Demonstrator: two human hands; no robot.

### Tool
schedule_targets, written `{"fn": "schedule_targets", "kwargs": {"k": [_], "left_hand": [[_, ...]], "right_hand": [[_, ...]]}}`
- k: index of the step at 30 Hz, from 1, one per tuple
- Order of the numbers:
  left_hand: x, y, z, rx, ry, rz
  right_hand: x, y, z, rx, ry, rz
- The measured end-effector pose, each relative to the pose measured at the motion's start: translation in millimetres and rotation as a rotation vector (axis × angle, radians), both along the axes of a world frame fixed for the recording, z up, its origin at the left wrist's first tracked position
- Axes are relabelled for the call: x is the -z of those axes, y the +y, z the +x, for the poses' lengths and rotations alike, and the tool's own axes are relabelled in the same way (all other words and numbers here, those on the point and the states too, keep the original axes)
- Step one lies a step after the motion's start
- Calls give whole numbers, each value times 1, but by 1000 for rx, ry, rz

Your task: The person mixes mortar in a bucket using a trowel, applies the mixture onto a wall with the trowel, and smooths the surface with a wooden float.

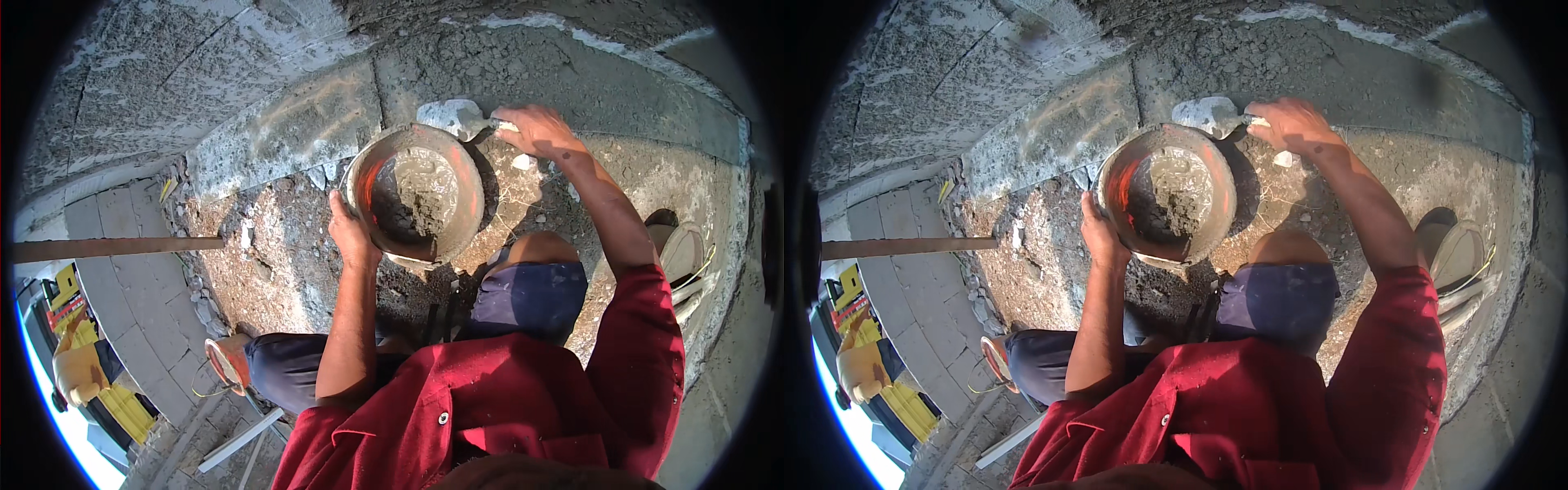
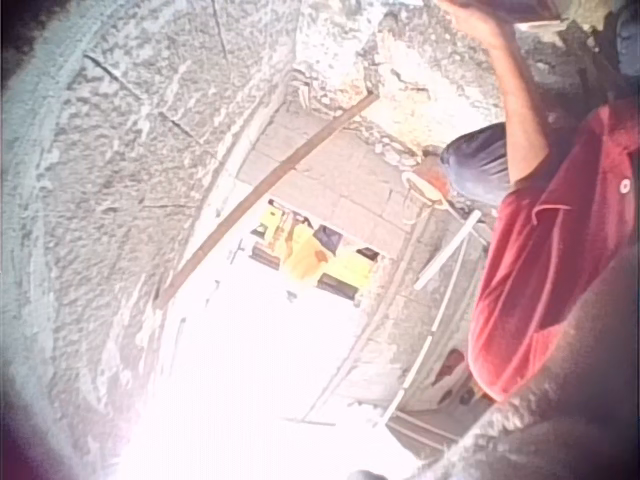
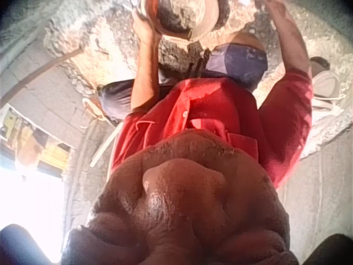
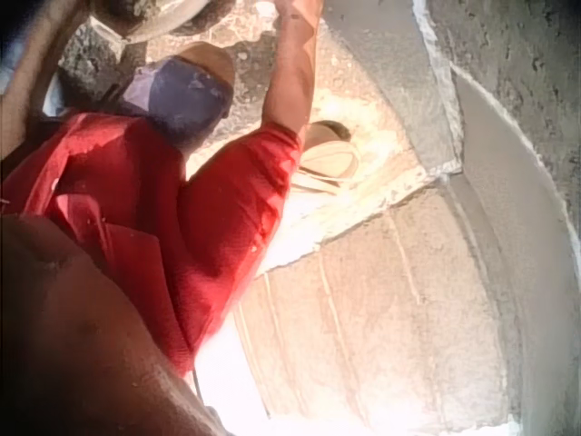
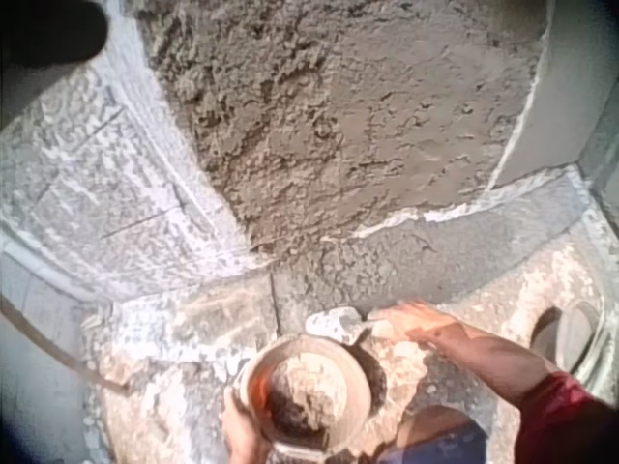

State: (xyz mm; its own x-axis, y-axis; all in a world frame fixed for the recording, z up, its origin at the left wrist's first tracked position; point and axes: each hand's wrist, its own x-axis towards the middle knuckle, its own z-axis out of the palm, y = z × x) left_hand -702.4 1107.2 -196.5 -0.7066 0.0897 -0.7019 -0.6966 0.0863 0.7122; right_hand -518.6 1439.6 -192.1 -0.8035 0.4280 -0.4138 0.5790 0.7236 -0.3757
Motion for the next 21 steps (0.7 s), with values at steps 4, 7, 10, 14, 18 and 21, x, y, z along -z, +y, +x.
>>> {"fn": "schedule_targets", "kwargs": {"k": [4, 7, 10, 14, 18, 21], "left_hand": [[-5, 9, 4, -58, 47, 4], [-8, 6, 3, -61, 44, -10], [-8, 10, 7, -92, 53, -33], [1, 11, 11, -33, 50, 12], [-7, -5, 2, -92, 93, 9], [7, -5, 0, -47, 67, 18]], "right_hand": [[49, 20, -33, -156, -91, -29], [74, 24, -85, 5, -13, 2], [88, 30, -104, 197, 76, 43], [116, 44, -84, 274, 292, 18], [64, 26, -65, 639, 320, -958], [54, 44, -22, 729, 385, -1303]]}}
